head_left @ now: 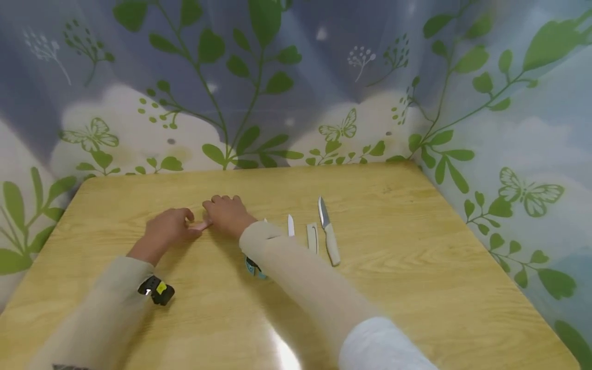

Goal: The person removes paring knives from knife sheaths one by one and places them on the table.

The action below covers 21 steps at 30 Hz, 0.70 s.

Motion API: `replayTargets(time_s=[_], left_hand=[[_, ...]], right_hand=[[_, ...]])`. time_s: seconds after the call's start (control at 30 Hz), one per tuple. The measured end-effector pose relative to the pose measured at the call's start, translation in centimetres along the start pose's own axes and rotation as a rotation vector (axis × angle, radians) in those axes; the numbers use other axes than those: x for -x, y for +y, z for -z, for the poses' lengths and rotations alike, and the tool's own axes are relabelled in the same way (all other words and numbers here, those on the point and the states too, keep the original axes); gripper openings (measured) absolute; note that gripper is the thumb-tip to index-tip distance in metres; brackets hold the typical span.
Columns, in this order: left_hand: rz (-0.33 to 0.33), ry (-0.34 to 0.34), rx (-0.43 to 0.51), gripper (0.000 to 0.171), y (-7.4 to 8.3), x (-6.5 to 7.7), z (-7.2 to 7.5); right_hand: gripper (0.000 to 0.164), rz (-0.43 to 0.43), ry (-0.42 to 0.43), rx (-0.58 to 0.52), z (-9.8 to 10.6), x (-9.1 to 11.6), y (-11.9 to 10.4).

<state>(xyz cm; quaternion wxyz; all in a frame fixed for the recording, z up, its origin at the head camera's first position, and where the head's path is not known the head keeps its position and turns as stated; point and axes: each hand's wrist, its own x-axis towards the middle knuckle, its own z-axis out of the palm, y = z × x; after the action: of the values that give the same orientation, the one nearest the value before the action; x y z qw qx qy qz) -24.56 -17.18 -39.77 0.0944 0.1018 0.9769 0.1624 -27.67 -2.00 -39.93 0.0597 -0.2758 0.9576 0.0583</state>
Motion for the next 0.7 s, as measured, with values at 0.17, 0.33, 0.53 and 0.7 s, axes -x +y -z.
replayTargets(time_s=[0.17, 0.33, 0.53, 0.7], left_hand=[[-0.006, 0.001, -0.013, 0.042, 0.10, -0.17, -0.71], [-0.023, 0.010, -0.016, 0.032, 0.51, -0.40, -0.83], [-0.015, -0.001, -0.002, 0.026, 0.79, -0.41, -0.68], [-0.017, 0.002, 0.003, 0.021, 0.68, -0.27, -0.62]], right_hand=[[0.034, -0.016, -0.056, -0.006, -0.87, 0.02, -0.08], [0.029, -0.009, -0.067, 0.022, -1.19, -0.40, 0.00], [0.026, 0.012, -0.027, 0.024, -1.02, -0.40, -0.10], [0.030, 0.019, 0.021, 0.005, -0.70, -0.07, -0.05]])
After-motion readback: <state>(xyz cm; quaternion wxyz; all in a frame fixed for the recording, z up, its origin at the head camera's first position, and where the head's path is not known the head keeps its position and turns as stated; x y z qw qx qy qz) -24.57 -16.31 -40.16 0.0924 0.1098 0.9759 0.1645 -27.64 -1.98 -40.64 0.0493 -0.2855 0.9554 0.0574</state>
